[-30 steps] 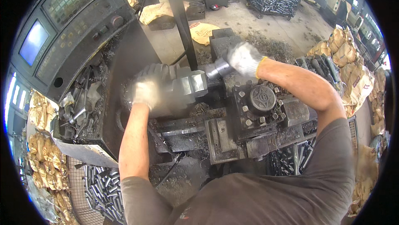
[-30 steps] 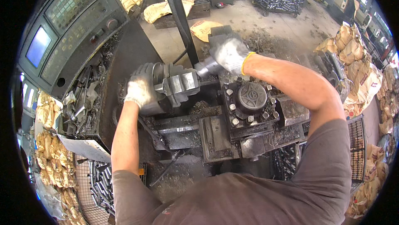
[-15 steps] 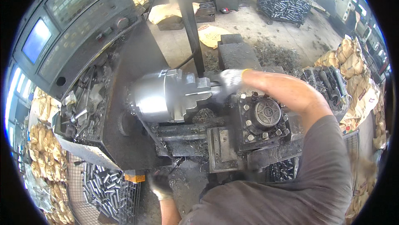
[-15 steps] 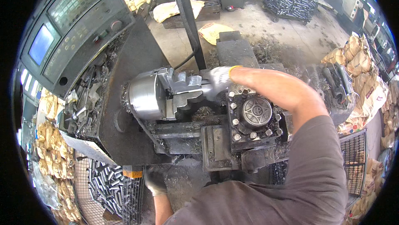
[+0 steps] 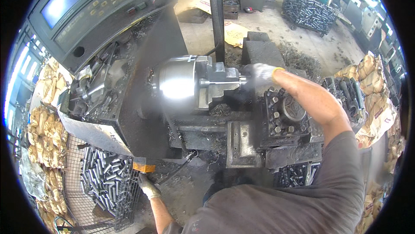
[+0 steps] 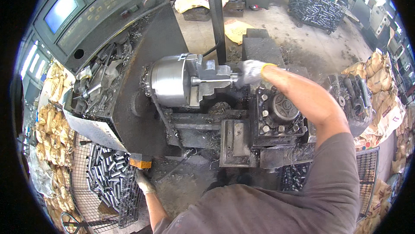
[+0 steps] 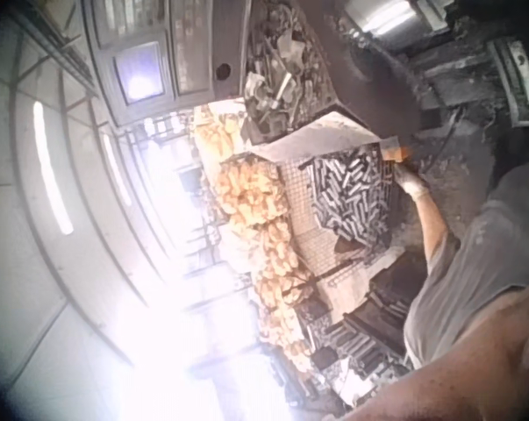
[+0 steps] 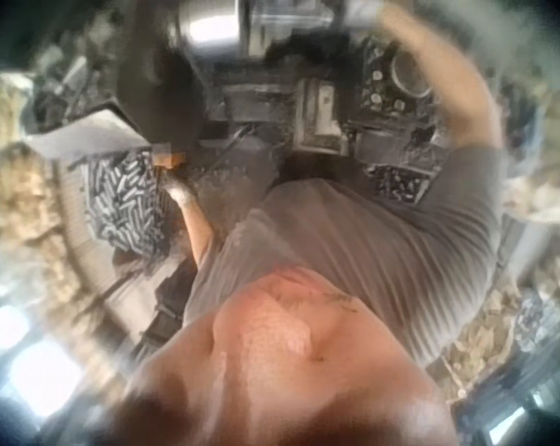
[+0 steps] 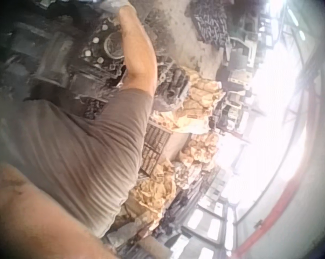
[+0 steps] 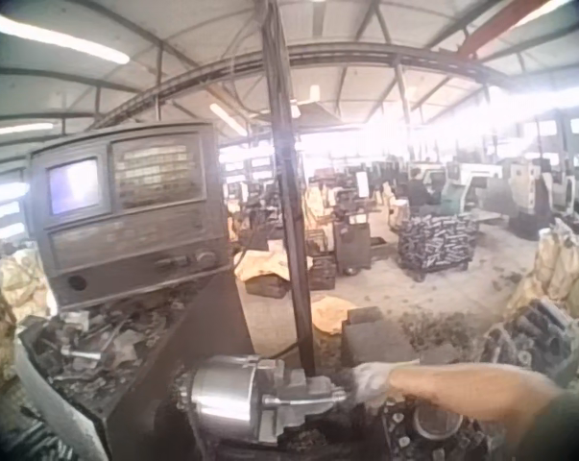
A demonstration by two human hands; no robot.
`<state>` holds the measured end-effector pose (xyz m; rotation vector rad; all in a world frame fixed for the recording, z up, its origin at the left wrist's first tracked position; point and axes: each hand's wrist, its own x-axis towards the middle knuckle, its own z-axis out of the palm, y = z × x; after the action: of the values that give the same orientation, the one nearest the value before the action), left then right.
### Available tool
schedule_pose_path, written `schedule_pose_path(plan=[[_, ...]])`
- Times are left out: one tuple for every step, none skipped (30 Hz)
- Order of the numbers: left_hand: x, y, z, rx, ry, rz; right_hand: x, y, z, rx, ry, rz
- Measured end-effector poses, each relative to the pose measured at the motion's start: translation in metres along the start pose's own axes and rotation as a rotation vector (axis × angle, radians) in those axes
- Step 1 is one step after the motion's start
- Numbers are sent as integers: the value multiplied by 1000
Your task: The person operates a metal lathe to machine cylindrical metal parts. They repeatedly load raw metal tubes into the chuck, secure them, and then remove the finished parts, placing them into a wire basket.
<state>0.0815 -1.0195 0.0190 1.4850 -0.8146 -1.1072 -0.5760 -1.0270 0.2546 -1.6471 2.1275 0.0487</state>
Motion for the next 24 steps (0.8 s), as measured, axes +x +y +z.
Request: schedule_pose_path(plan=[[4, -14, -17, -24, 56, -2, -22, -24, -20, 29, 13, 28], [2, -11, -26, 29, 27, -57, -44, -25, -27, 135, 96, 40], [-7, -1, -28, 82, -8, -116, -69, -24, -35, 243, 183, 49], [-15, 8, -21, 272, 81, 69, -91, -12, -29, 315, 346, 5], [-28, 21, -13, 457, 181, 257, -119, -8, -23, 449, 466, 48], [-39, 40, -2, 641, 283, 454, -147, -8, -20, 366, 591, 21], [-52, 71, 16, 626, 265, 704, -177, -10, -11, 502, 680, 18], [-66, 107, 37, 607, 253, 944, -198, -9, 1, 600, 743, 55], [-72, 143, 63, 594, 193, 1173, -225, -21, 15, 786, 825, 78], [-76, 172, 86, 514, 90, 1278, -245, -22, 25, 638, 874, 92], [-73, 197, 110, 527, 107, 1501, -258, -26, 43, 737, 913, 148], [-70, 223, 135, 538, 50, 1504, -272, -29, 56, 809, 921, 46], [-77, 261, 171, 534, -105, 1478, -284, -29, 66, 709, 935, -41], [-71, 290, 210, 620, -74, 1595, -292, -27, 79, 525, 1037, -120], [-61, 310, 246, 686, -18, 1596, -304, -34, 80, 563, 968, -147], [-36, 331, 280, 647, 2, 1774, -306, -40, 97, 642, 1043, -89], [-15, 344, 308, 730, -74, 1615, -313, -36, 115, 930, 926, 32], [-9, 360, 338, 947, -48, 1434, -317, -31, 127, 889, 907, 40], [14, 369, 358, 977, 60, 1494, -319, -27, 135, 853, 884, 34], [17, 387, 373, 1069, 99, 1426, -320, -23, 140, 820, 850, 10], [14, 402, 386, 1175, 84, 1297, -323, -20, 146, 786, 823, -1], [19, 413, 394, 1238, 44, 1226, -325, -16, 156, 931, 767, 96], [27, 418, 397, 1312, 0, 1145, -326, -23, 149, 953, 738, 112], [33, 418, 398, 1278, 1, 1137, -325, -23, 148, 1023, 684, 127]])
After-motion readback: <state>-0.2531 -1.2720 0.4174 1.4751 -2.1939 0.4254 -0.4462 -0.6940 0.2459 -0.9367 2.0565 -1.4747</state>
